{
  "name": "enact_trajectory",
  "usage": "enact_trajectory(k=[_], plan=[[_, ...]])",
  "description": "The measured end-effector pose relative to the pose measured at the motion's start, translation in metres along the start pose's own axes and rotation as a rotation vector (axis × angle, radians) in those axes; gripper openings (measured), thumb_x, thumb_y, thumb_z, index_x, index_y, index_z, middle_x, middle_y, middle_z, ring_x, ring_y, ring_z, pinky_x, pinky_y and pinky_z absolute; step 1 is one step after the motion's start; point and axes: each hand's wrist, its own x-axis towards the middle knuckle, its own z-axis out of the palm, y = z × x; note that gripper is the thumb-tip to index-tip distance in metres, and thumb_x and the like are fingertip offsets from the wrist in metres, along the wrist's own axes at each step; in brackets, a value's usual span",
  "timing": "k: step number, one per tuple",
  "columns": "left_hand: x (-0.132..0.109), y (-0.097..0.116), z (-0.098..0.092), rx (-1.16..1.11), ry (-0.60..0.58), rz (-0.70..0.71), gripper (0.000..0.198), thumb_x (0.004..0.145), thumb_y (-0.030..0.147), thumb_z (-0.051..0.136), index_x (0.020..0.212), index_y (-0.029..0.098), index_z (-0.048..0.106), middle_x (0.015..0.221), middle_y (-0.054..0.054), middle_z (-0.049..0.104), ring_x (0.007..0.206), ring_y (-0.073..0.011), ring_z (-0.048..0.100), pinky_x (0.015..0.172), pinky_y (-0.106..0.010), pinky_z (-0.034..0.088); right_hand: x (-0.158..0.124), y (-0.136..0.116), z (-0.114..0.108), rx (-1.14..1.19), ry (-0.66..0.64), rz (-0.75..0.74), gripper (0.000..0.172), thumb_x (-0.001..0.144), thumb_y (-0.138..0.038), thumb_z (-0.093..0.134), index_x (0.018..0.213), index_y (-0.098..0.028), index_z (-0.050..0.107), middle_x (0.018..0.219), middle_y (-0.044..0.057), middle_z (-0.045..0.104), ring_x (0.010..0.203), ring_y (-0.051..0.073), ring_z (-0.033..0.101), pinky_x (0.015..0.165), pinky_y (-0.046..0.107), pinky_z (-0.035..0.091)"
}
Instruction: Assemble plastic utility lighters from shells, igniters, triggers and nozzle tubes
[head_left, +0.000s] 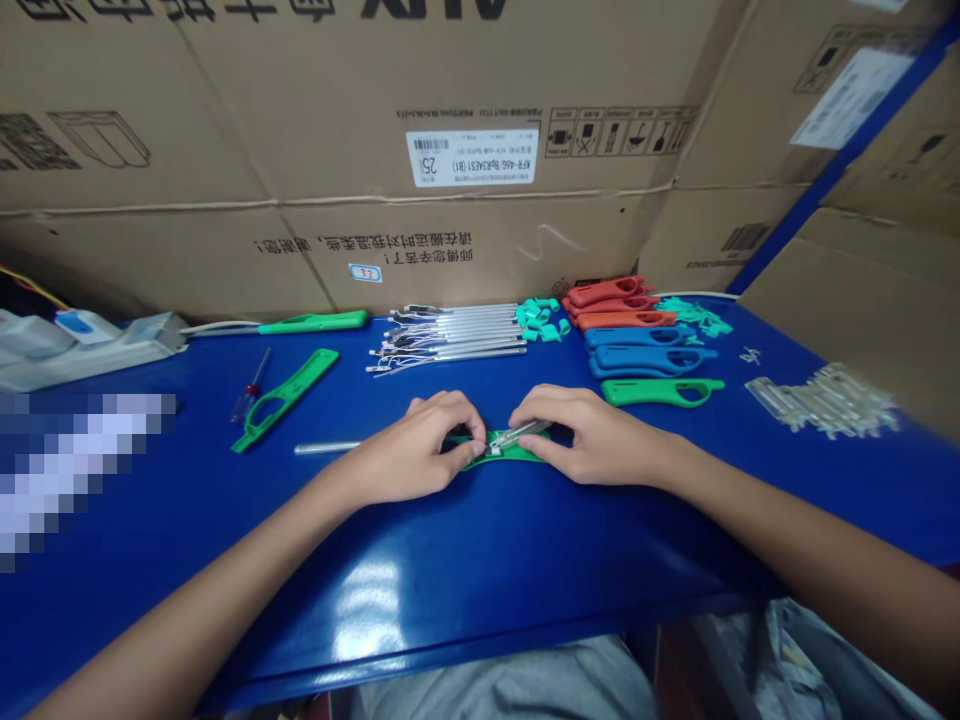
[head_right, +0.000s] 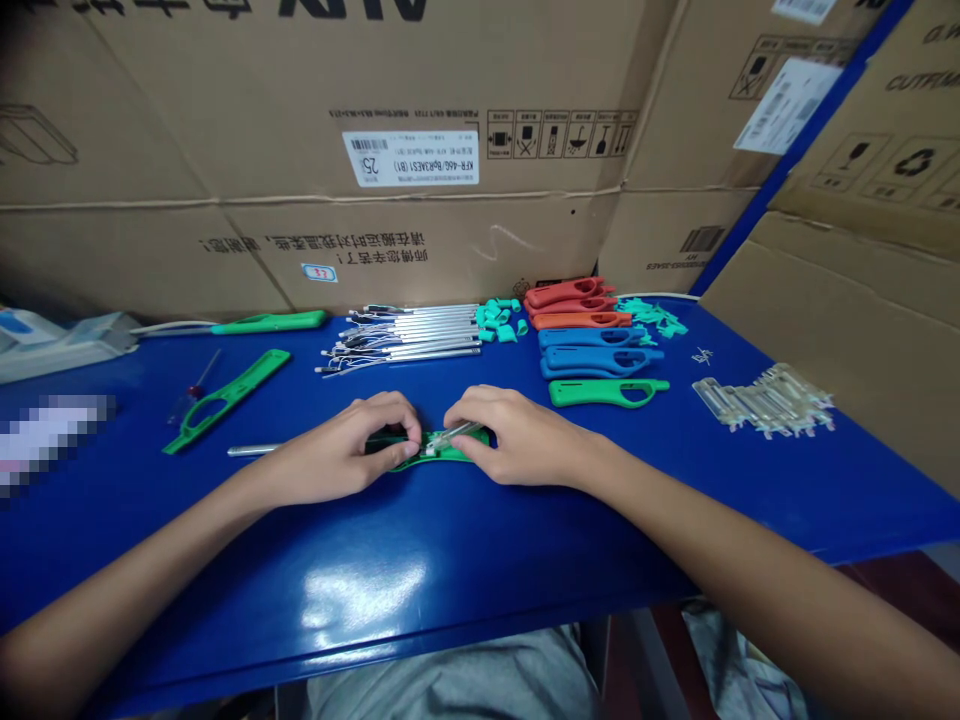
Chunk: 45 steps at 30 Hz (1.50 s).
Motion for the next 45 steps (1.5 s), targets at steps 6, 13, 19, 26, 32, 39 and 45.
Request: enact_trajectory(k=[6, 13, 19, 26, 32, 39, 45], plan=[[-0.0007, 0.0014, 0.0006, -0.011, -0.001, -0.013, 0.014, 0.091, 0.028, 0.049, 0.09, 0.02, 0.06, 0.099, -0.003, 0.062, 0.099, -0.0227, 0.055, 0.094, -0.043, 0.033, -0.0003, -0.0025, -0.0002, 0.034, 0.034, -0.021, 0.014, 0.088, -0.013, 0.058, 0.099, -0.014, 0.066, 0.095, 0.007, 0.067, 0.086, 0.017, 0.062, 0.078, 0.029, 0.048], [0.0026, 0.0031, 0.0011, -0.048, 0.01, -0.052, 0.015, 0.09, 0.027, 0.047, 0.087, 0.02, 0.06, 0.096, -0.003, 0.064, 0.097, -0.022, 0.056, 0.095, -0.043, 0.032, -0.0005, -0.0024, -0.0017, 0.056, 0.022, -0.035, 0.012, 0.089, -0.014, 0.059, 0.099, -0.014, 0.066, 0.093, 0.006, 0.068, 0.084, 0.016, 0.062, 0.077, 0.029, 0.048], [0.0024, 0.003, 0.0003, -0.059, 0.005, -0.054, 0.015, 0.091, 0.026, 0.045, 0.088, 0.02, 0.058, 0.097, -0.003, 0.063, 0.097, -0.0216, 0.055, 0.096, -0.043, 0.031, -0.0007, -0.0014, -0.0005, 0.046, 0.02, -0.044, 0.012, 0.089, -0.014, 0.058, 0.099, -0.013, 0.066, 0.095, 0.008, 0.068, 0.087, 0.018, 0.062, 0.079, 0.031, 0.049], [0.0012, 0.0024, 0.0006, -0.045, 0.001, -0.044, 0.014, 0.092, 0.024, 0.045, 0.09, 0.019, 0.058, 0.098, -0.003, 0.063, 0.098, -0.0219, 0.055, 0.097, -0.045, 0.031, -0.0015, -0.0004, -0.0005, 0.044, 0.029, -0.047, 0.011, 0.09, -0.015, 0.059, 0.099, -0.013, 0.066, 0.095, 0.008, 0.067, 0.087, 0.018, 0.062, 0.079, 0.03, 0.048], [0.0005, 0.0026, 0.0008, -0.015, 0.015, -0.023, 0.015, 0.089, 0.029, 0.053, 0.097, 0.021, 0.062, 0.102, -0.004, 0.063, 0.099, -0.0235, 0.056, 0.093, -0.042, 0.037, -0.0015, -0.0022, -0.0033, 0.003, 0.004, -0.015, 0.01, 0.09, -0.016, 0.057, 0.096, -0.015, 0.065, 0.091, 0.006, 0.066, 0.082, 0.016, 0.06, 0.074, 0.029, 0.046], [-0.0001, 0.0013, 0.0024, 0.019, 0.025, -0.001, 0.015, 0.088, 0.029, 0.056, 0.099, 0.022, 0.063, 0.104, -0.005, 0.063, 0.1, -0.0235, 0.057, 0.093, -0.041, 0.038, -0.0007, -0.0054, -0.0057, -0.006, -0.015, -0.007, 0.012, 0.092, -0.017, 0.055, 0.096, -0.016, 0.066, 0.091, 0.006, 0.067, 0.083, 0.016, 0.06, 0.075, 0.029, 0.046], [0.0004, 0.002, 0.002, 0.007, 0.01, -0.002, 0.014, 0.088, 0.028, 0.057, 0.098, 0.021, 0.063, 0.103, -0.004, 0.063, 0.101, -0.0232, 0.057, 0.095, -0.043, 0.037, 0.0002, -0.006, -0.0045, -0.016, -0.026, -0.007, 0.013, 0.092, -0.018, 0.055, 0.096, -0.015, 0.067, 0.09, 0.007, 0.067, 0.083, 0.017, 0.061, 0.075, 0.029, 0.046]])
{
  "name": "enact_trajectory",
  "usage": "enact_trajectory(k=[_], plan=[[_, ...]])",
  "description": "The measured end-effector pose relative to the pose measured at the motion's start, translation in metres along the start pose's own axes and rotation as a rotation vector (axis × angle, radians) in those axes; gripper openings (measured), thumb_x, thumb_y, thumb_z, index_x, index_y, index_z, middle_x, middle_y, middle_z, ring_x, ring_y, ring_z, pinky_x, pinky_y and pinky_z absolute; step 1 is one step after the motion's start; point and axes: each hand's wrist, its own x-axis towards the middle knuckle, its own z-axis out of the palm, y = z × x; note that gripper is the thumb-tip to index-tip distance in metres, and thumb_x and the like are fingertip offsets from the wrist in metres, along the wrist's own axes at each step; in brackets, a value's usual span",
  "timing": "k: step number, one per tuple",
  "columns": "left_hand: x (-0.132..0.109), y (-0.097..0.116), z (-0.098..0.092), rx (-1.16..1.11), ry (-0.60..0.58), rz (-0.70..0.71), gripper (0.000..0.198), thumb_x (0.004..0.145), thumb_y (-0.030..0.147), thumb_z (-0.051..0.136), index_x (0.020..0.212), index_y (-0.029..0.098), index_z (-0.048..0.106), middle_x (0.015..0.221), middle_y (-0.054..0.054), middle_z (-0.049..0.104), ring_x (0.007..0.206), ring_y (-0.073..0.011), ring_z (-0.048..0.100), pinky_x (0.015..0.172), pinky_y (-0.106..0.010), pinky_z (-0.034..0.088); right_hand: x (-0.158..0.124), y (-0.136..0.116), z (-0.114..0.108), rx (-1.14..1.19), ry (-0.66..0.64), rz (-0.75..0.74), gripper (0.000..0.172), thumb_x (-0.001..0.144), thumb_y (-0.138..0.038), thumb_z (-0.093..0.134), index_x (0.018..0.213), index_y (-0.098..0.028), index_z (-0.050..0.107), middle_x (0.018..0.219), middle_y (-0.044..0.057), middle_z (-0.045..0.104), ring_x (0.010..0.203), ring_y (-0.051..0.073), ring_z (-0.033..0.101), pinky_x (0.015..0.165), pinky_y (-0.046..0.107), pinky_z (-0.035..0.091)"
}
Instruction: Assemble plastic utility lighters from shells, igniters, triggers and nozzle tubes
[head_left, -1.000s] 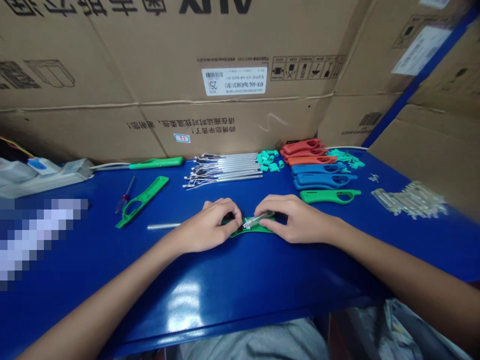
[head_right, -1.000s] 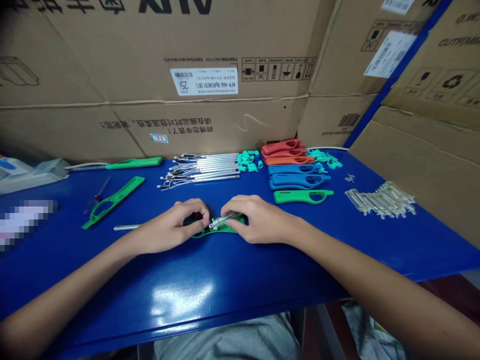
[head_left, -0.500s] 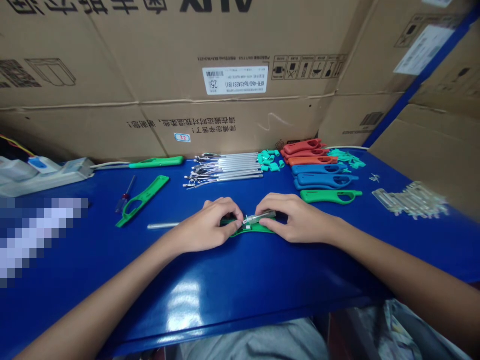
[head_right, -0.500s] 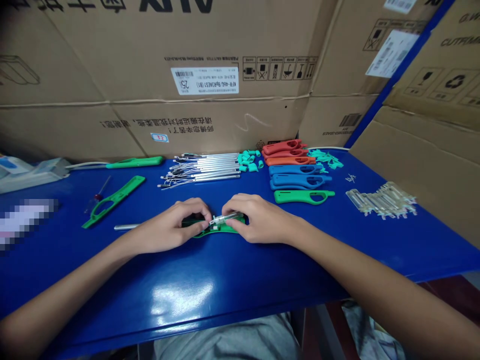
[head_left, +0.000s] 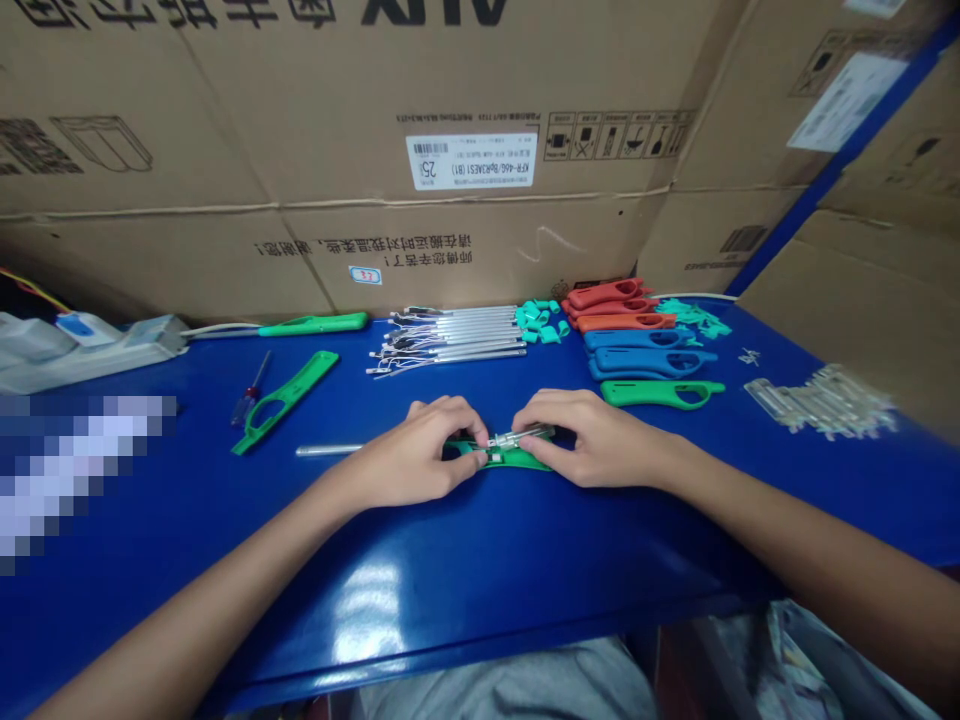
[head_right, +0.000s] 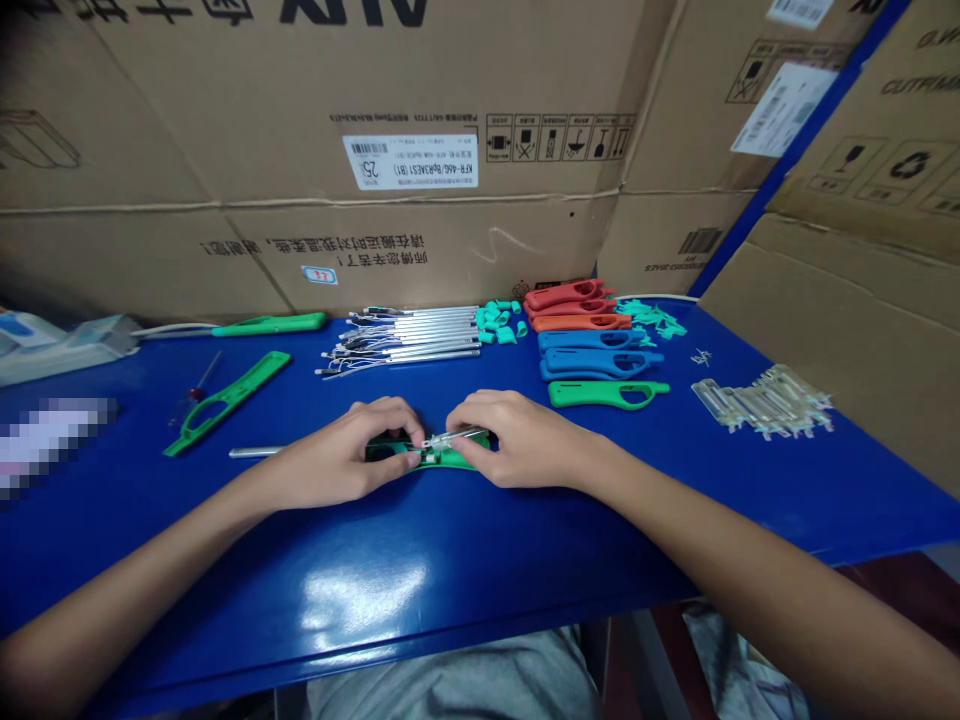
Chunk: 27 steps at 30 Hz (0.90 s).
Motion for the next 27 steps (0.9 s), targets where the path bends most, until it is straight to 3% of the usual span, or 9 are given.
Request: enact_trajectory(k=[9, 27], plan=[[0.0005, -0.0043, -0.0032, -0.137, -0.011, 0.017, 0.01, 0.084, 0.019, 0.055, 0.086, 0.019, 0.065, 0.094, -0.003, 0.065, 0.091, -0.0195, 0.06, 0.085, -0.033, 0.043, -0.0014, 0.0013, -0.0013, 0.033, -0.032, -0.043, 0.011, 0.092, -0.016, 0.056, 0.098, -0.016, 0.065, 0.094, 0.007, 0.067, 0.087, 0.018, 0.06, 0.078, 0.03, 0.047], [0.001, -0.003, -0.0012, -0.1, 0.013, -0.002, 0.01, 0.088, 0.024, 0.052, 0.087, 0.019, 0.061, 0.096, -0.003, 0.065, 0.095, -0.0209, 0.057, 0.091, -0.038, 0.038, -0.0008, 0.0032, 0.0001, 0.079, -0.009, -0.056, 0.01, 0.091, -0.013, 0.058, 0.098, -0.016, 0.065, 0.098, 0.008, 0.067, 0.092, 0.018, 0.062, 0.083, 0.031, 0.049]])
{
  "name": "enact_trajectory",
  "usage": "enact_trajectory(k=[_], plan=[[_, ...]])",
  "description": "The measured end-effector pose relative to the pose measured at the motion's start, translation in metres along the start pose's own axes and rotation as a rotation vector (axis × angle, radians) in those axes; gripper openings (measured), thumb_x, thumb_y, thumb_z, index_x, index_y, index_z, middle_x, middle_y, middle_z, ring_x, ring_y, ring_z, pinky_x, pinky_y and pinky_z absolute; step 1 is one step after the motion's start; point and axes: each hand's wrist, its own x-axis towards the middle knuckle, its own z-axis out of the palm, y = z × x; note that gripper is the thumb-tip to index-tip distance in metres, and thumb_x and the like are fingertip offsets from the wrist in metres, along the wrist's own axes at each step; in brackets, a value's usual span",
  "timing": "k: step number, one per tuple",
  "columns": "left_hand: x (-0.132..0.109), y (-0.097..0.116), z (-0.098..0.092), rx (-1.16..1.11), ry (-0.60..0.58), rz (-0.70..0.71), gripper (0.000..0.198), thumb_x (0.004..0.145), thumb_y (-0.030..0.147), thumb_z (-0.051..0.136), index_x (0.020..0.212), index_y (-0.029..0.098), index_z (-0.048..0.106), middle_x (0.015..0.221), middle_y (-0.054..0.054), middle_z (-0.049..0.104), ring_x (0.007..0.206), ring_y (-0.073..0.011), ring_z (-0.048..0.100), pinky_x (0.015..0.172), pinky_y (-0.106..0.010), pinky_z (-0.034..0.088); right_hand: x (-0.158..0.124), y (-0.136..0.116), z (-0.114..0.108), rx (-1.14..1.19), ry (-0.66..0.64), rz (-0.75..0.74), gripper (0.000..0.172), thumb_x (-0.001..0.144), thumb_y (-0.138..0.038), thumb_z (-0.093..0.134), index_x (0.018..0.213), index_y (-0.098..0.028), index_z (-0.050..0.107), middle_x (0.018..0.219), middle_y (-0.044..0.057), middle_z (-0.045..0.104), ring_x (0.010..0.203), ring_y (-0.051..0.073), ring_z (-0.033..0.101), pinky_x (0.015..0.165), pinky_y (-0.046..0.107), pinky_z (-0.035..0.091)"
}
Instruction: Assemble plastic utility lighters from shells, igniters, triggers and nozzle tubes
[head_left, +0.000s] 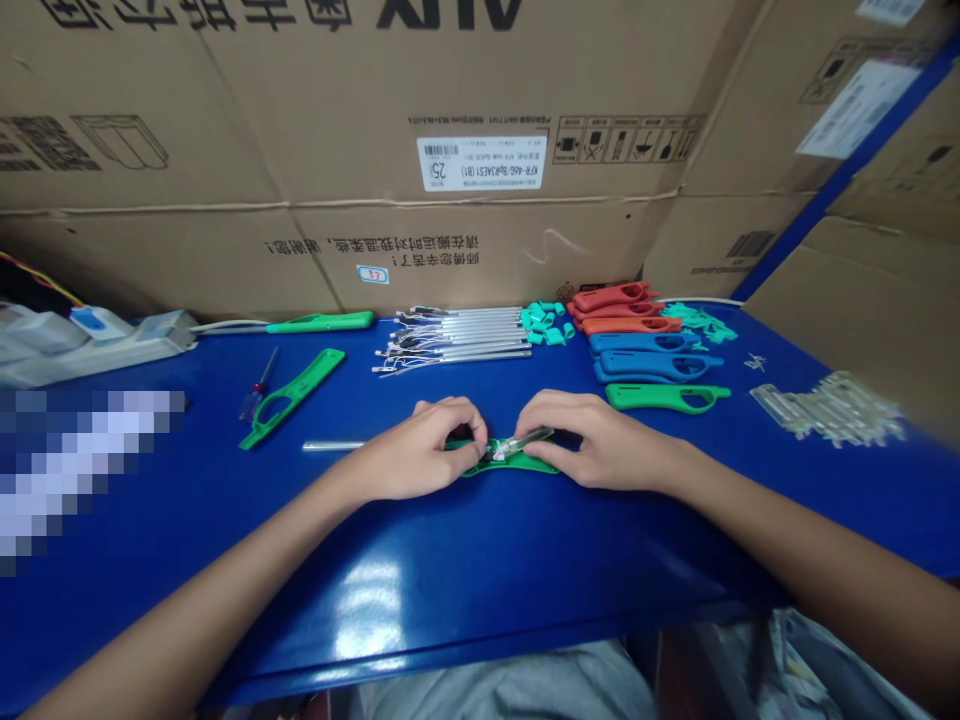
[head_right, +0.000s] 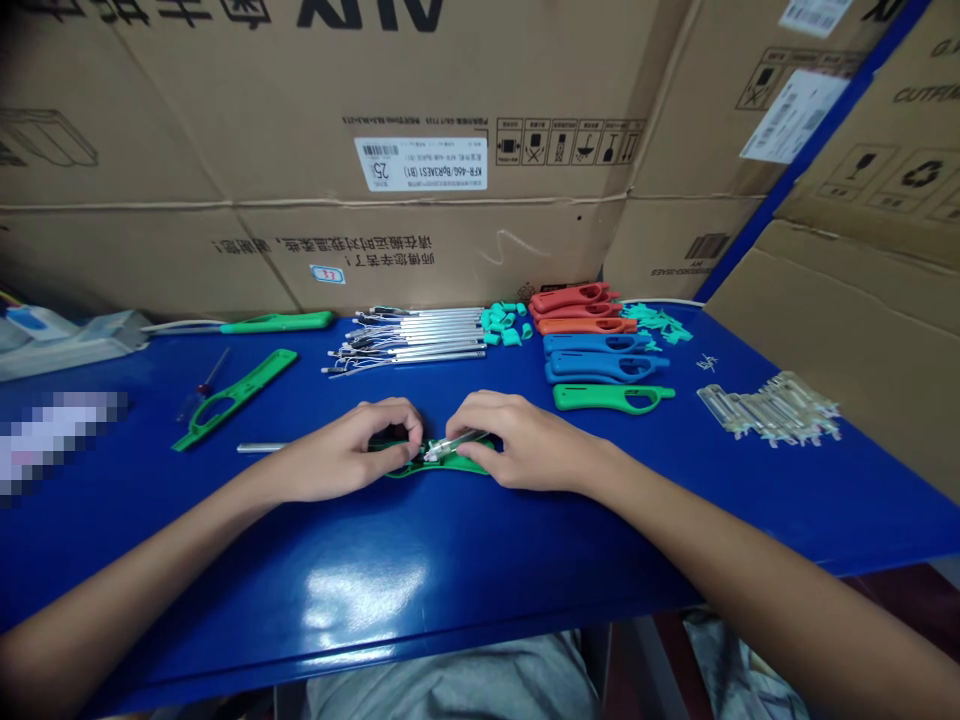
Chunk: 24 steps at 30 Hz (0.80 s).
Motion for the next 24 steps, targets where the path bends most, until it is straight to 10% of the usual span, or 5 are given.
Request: enact_trajectory(k=[24], plan=[[-0.0024, 0.0063, -0.0007, 0.081, -0.03, -0.002, 0.011, 0.085, 0.02, 0.052, 0.089, 0.02, 0.062, 0.097, -0.003, 0.065, 0.099, -0.0235, 0.057, 0.093, -0.042, 0.034, 0.0002, -0.0022, 0.0009, 0.001, -0.011, -0.042, 0.015, 0.088, -0.012, 0.059, 0.099, -0.014, 0.068, 0.096, 0.009, 0.068, 0.089, 0.018, 0.064, 0.08, 0.03, 0.051]])
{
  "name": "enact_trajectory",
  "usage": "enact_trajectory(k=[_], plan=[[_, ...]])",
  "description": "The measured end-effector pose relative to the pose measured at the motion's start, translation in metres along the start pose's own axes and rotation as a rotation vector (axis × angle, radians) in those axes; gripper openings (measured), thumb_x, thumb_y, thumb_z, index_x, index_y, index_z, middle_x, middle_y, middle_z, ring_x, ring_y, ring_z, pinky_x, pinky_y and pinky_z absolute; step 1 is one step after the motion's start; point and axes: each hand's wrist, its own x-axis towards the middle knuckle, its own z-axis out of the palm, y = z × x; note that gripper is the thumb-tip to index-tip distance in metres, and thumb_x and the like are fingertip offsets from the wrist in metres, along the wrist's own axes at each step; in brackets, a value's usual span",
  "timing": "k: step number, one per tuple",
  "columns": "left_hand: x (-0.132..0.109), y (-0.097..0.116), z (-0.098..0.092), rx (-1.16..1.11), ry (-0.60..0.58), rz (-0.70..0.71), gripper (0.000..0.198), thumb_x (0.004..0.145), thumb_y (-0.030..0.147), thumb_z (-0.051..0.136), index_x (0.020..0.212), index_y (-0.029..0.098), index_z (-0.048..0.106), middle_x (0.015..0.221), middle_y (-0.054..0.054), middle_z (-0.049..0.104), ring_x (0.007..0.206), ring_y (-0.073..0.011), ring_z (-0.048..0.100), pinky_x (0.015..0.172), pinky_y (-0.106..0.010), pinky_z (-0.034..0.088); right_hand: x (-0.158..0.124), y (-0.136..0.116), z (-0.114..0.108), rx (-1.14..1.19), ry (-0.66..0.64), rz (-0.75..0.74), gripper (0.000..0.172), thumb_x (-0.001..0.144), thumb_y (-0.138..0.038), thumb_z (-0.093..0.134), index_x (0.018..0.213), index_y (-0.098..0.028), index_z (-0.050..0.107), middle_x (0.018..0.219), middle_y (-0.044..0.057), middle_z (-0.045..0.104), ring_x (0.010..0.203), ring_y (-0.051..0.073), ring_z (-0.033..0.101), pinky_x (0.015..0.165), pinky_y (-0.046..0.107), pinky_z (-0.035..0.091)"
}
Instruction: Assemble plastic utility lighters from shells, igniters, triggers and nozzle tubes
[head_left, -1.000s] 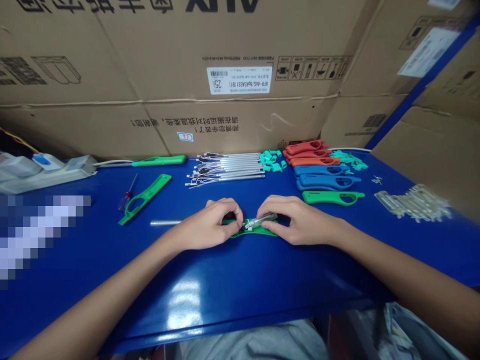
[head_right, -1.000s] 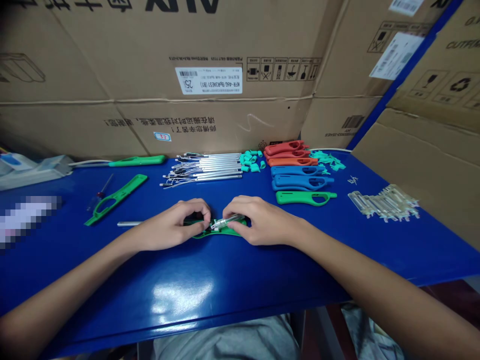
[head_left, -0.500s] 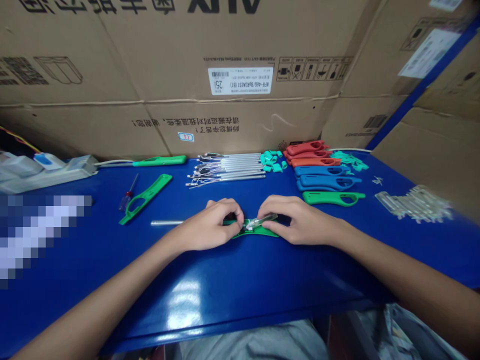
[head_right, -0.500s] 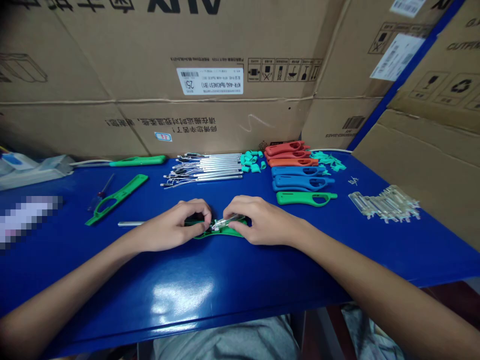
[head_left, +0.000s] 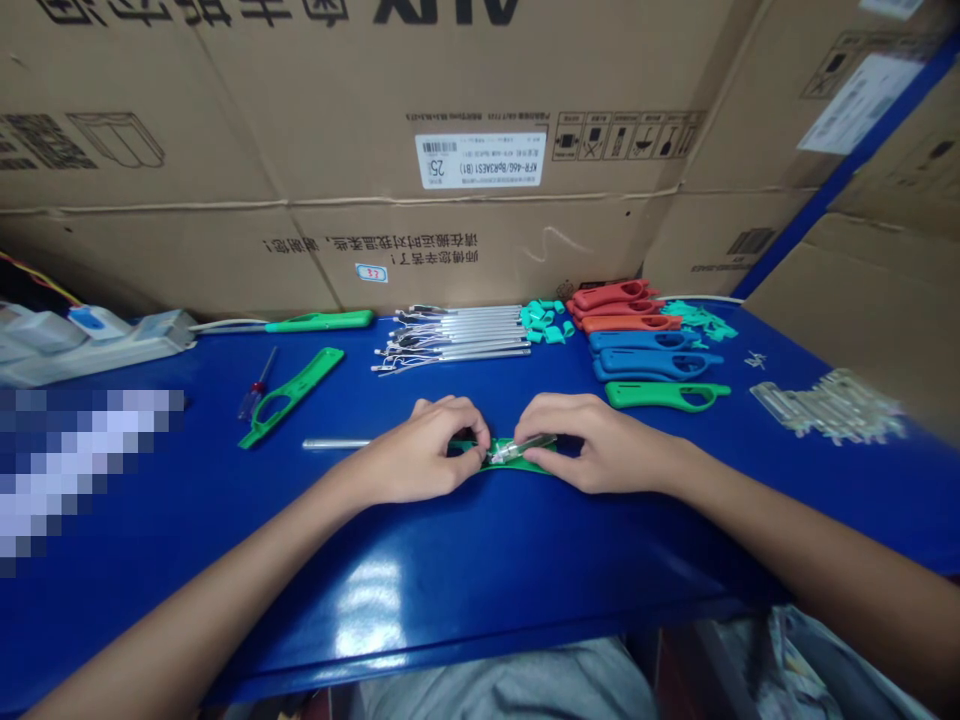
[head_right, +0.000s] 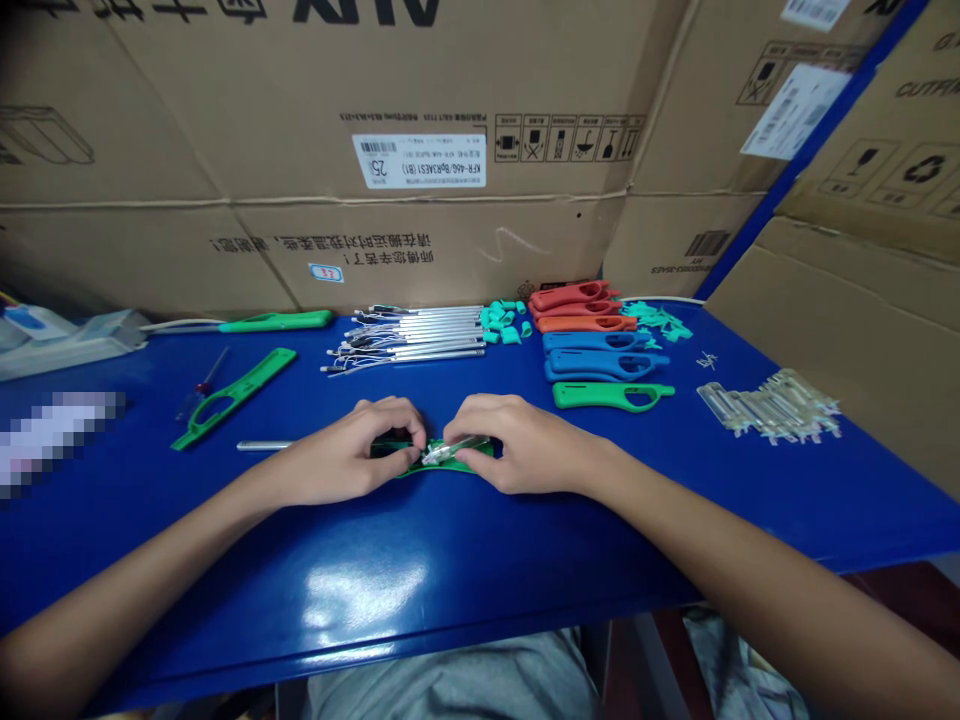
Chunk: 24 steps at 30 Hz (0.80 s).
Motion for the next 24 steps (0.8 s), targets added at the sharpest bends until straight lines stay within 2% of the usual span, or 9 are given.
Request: enact_trajectory(k=[4, 10, 14, 20, 24], plan=[[0.0, -0.002, 0.001, 0.004, 0.001, 0.03, 0.014, 0.086, 0.019, 0.052, 0.092, 0.02, 0.065, 0.098, -0.003, 0.065, 0.1, -0.0226, 0.057, 0.093, -0.041, 0.035, -0.001, -0.002, 0.0, -0.037, 0.011, -0.047, 0.016, 0.089, -0.011, 0.057, 0.099, -0.013, 0.07, 0.096, 0.01, 0.068, 0.09, 0.019, 0.064, 0.082, 0.031, 0.052], [0.001, -0.006, 0.002, -0.017, 0.021, 0.074, 0.012, 0.084, 0.018, 0.055, 0.091, 0.019, 0.065, 0.096, -0.004, 0.064, 0.097, -0.021, 0.058, 0.088, -0.036, 0.041, -0.001, -0.003, 0.004, -0.009, 0.094, -0.093, 0.014, 0.089, -0.011, 0.059, 0.098, -0.011, 0.069, 0.094, 0.011, 0.07, 0.089, 0.019, 0.065, 0.08, 0.031, 0.053], [0.001, -0.007, 0.001, -0.045, 0.02, 0.079, 0.011, 0.083, 0.019, 0.056, 0.088, 0.018, 0.065, 0.093, -0.003, 0.064, 0.094, -0.0202, 0.059, 0.085, -0.033, 0.043, 0.0, 0.0, 0.007, 0.011, 0.07, -0.086, 0.014, 0.087, -0.008, 0.06, 0.096, -0.012, 0.07, 0.094, 0.01, 0.069, 0.086, 0.017, 0.066, 0.078, 0.029, 0.053], [0.005, -0.009, 0.0, -0.149, 0.018, 0.041, 0.009, 0.08, 0.015, 0.058, 0.083, 0.018, 0.065, 0.09, -0.002, 0.067, 0.089, -0.0177, 0.061, 0.082, -0.029, 0.044, -0.002, -0.004, 0.005, -0.026, 0.025, -0.182, 0.014, 0.088, -0.006, 0.058, 0.089, -0.014, 0.07, 0.091, 0.01, 0.07, 0.088, 0.018, 0.064, 0.08, 0.029, 0.052], [0.007, -0.011, -0.001, -0.203, 0.006, 0.012, 0.009, 0.081, 0.015, 0.057, 0.084, 0.017, 0.066, 0.089, -0.002, 0.068, 0.083, -0.0162, 0.061, 0.078, -0.028, 0.045, -0.003, -0.005, 0.003, -0.019, -0.007, -0.17, 0.015, 0.088, -0.006, 0.058, 0.085, -0.013, 0.07, 0.089, 0.01, 0.07, 0.085, 0.017, 0.064, 0.077, 0.028, 0.052]])
